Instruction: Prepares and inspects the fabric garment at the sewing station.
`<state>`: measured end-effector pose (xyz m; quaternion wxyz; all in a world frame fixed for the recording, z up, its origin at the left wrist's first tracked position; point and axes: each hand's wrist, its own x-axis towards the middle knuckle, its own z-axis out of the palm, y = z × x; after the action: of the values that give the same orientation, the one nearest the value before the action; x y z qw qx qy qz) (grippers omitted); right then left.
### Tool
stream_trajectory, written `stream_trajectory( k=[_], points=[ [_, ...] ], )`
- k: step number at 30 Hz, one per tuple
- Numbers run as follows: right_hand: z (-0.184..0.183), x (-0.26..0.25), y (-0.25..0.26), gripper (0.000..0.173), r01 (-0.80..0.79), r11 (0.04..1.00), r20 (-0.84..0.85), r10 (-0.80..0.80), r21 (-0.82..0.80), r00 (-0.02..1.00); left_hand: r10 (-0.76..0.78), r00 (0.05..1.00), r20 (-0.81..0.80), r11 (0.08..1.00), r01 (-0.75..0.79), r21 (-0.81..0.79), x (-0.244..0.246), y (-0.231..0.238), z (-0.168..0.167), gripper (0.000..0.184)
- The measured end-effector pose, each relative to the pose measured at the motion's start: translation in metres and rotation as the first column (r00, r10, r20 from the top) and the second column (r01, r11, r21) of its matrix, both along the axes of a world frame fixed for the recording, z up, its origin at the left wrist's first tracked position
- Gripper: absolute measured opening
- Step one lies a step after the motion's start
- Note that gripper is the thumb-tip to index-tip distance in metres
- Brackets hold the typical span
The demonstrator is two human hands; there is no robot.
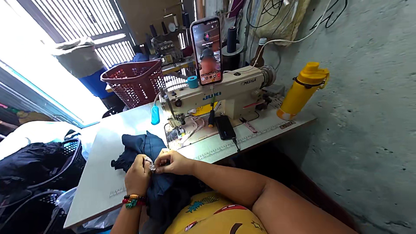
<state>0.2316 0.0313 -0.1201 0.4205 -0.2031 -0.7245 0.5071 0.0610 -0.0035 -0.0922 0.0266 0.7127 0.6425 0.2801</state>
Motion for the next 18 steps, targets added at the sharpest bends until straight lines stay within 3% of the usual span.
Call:
stream_trajectory(
  k=[3, 7, 11, 14, 16, 18],
  points=[
    [-0.005, 0.003, 0.005, 0.012, -0.016, 0.999, -0.088, 0.019, 0.034, 0.996, -0.031, 1.000, -0.004, 0.999, 0.031, 0.015, 0.000, 0.013, -0.001, 0.026],
    [-0.001, 0.007, 0.013, 0.018, 0.017, 0.992, 0.002, -0.018, 0.123, 1.000, -0.075, 0.990, 0.120, 0.993, 0.064, 0.095, -0.005, 0.030, -0.014, 0.032],
    [0.009, 0.001, 0.019, 0.036, 0.036, 0.986, 0.143, -0.060, 0.165, 0.988, 0.014, 0.954, 0.300, 0.999, 0.000, -0.045, -0.006, 0.046, -0.007, 0.031],
    [0.015, 0.000, 0.019, 0.019, 0.013, 0.971, 0.267, -0.078, 0.237, 0.961, 0.089, 0.935, 0.343, 0.988, -0.040, -0.146, -0.007, 0.059, 0.000, 0.031],
    [0.014, 0.002, 0.019, 0.019, 0.002, 0.962, 0.251, -0.073, 0.272, 0.965, 0.155, 0.877, 0.455, 0.979, -0.076, -0.187, -0.008, 0.066, 0.000, 0.030],
    [0.009, 0.005, 0.021, 0.020, 0.021, 0.950, 0.161, -0.075, 0.310, 0.984, 0.226, 0.725, 0.650, 0.967, -0.089, -0.237, -0.009, 0.072, 0.000, 0.030]
  ],
)
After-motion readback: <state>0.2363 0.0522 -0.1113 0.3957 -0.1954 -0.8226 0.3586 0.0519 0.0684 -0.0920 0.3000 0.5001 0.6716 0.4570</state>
